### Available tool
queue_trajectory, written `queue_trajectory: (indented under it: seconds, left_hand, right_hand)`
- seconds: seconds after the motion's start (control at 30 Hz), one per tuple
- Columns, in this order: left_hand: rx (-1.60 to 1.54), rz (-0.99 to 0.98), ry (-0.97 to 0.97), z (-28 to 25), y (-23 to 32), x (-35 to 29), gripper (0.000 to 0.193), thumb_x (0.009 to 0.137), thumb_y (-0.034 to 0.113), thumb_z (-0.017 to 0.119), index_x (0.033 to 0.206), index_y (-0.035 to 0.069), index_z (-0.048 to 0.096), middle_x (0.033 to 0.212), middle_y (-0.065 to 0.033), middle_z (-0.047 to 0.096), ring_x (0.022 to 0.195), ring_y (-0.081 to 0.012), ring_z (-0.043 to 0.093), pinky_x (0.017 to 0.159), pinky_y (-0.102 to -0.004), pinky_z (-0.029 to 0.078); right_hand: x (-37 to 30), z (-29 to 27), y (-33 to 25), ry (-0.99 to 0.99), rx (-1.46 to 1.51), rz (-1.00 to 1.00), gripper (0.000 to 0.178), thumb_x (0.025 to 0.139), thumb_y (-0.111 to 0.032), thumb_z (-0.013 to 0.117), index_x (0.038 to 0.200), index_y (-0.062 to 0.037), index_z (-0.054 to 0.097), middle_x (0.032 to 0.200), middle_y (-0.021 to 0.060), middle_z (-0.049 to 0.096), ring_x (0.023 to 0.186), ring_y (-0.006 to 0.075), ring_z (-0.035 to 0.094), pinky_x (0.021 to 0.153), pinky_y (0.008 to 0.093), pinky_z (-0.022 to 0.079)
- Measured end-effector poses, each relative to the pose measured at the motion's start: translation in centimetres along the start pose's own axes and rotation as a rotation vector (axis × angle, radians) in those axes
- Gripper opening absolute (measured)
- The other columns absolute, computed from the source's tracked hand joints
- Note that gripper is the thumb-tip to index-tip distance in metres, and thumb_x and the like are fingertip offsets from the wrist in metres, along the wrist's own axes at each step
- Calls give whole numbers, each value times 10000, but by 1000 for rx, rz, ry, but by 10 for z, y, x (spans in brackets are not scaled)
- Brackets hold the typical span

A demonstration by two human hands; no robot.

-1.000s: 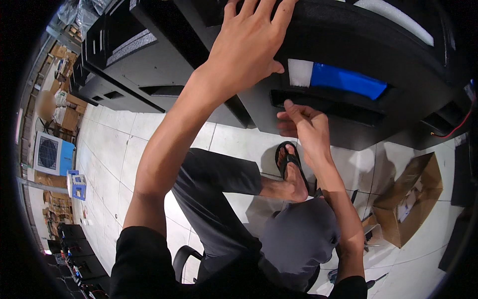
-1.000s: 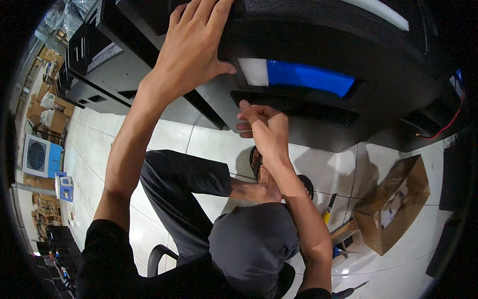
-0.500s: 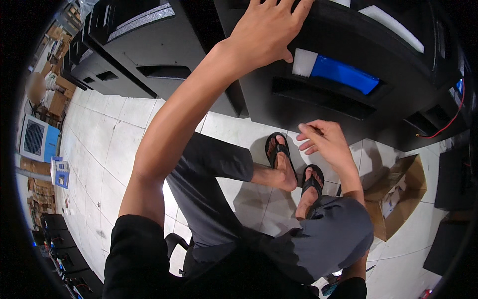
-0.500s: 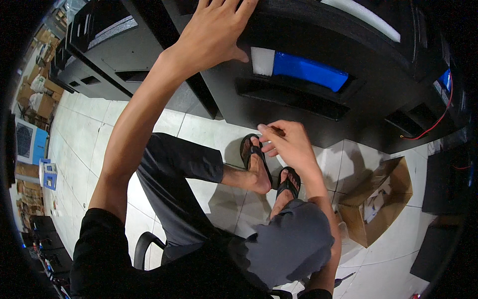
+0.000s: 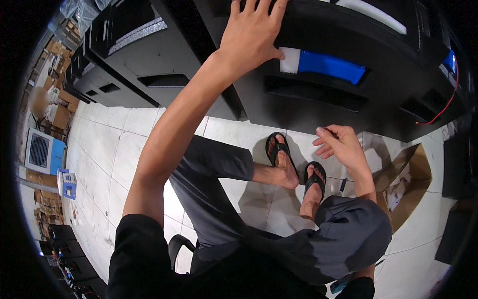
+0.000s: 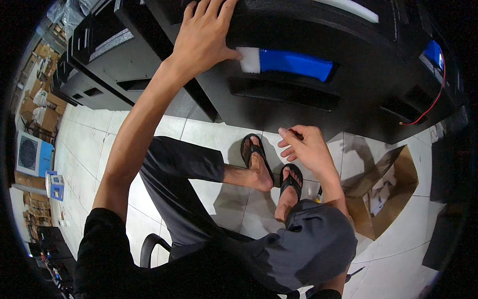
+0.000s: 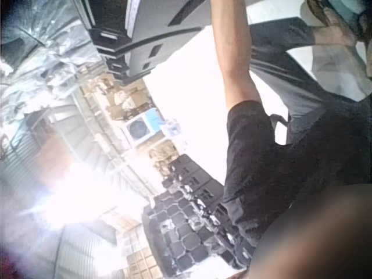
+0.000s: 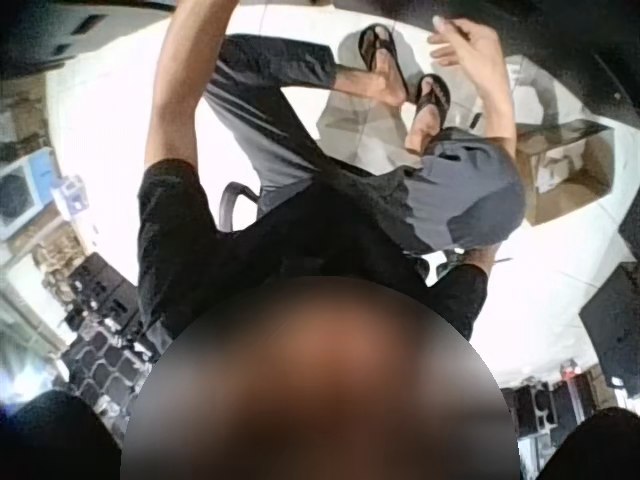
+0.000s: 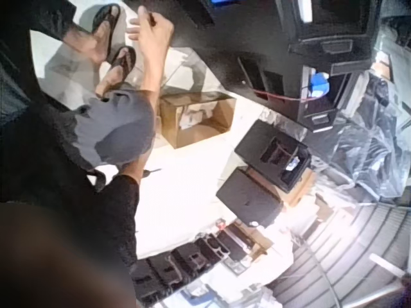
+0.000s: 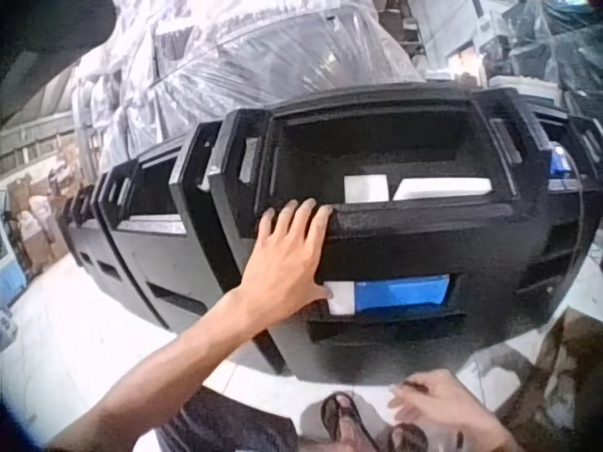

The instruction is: The person sits on the floor and uses a utility knife to cut wires on a blue electronic component. They then place the component into a black enclosure and cut and fit white foam padding around it to secure it in place.

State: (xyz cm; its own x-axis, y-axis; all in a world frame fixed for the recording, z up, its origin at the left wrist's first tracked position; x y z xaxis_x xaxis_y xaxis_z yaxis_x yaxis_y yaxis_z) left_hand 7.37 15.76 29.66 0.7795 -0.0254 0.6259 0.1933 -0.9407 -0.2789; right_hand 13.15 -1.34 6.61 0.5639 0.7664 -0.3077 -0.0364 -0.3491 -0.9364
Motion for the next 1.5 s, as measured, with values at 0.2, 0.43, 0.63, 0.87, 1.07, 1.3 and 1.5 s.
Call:
queue_trajectory:
  seconds: [0.2,0.43,0.63,0.87,1.07,1.3,1.5]
  left_hand:
    - [261,34,8,27,-17,-6,1087,614,577,845,1441,41,385,1438,-186,448,1352,-370,409,1123,-539,317]
    - [117,15,-5,21,-17,0,1208,489,469,928,1446,27,339,1455,-193,410,1356,-391,379,1127,-522,282]
    - [81,37,-73,25,-13,1,1248,499,462,928,1468,13,282,1478,-200,372,1378,-380,345,1132,-509,281]
    - [104,-5,-115,29,-20,0,1252,504,402,946,1489,47,259,1497,-180,345,1396,-358,326,1169,-509,245]
    - [49,-34,-127,26,-21,0,1271,521,400,943,1510,50,226,1525,-202,300,1421,-379,279,1187,-520,206]
    - [-330,335,83,20,97,-55,761,671,195,847,1319,-26,514,1398,-230,481,1313,-394,447,1092,-521,362]
    - [-185,470,54,76,157,-31,709,784,259,753,1376,-16,475,1408,-207,478,1266,-363,483,1085,-481,366]
  right_hand:
    - [-4,-3,3,-13,25,-43,439,945,-330,637,996,105,651,849,165,699,663,185,691,552,275,543]
    - [-22,-14,-9,19,49,-92,421,956,-332,623,1006,85,647,852,147,704,659,178,691,545,274,543]
    - [-33,-21,-9,33,47,-125,422,958,-341,619,1024,74,648,858,147,700,674,182,697,561,283,548]
    - [-40,-23,-9,42,35,-116,432,962,-339,612,1034,85,645,862,155,704,680,188,700,570,285,552]
    - [-38,-22,-8,70,30,-138,419,960,-319,615,1039,91,644,878,166,707,678,184,696,567,283,546]
    - [-28,-3,0,-34,-11,-95,335,971,-257,612,982,74,662,823,114,698,682,151,682,573,276,539]
    - [-19,9,8,-72,-92,-46,328,969,-245,616,985,80,665,811,102,699,665,138,664,572,275,535]
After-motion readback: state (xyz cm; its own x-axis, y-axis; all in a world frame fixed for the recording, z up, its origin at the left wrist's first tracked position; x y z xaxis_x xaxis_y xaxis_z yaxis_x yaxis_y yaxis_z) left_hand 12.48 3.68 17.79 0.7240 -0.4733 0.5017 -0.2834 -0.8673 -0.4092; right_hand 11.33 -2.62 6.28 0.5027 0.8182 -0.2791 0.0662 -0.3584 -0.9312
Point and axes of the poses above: each hand's wrist, its own x-axis towards the middle knuckle, its own z-axis out of the palm, y = z × x, the point moved 10 cm from there along x, towards the middle knuckle
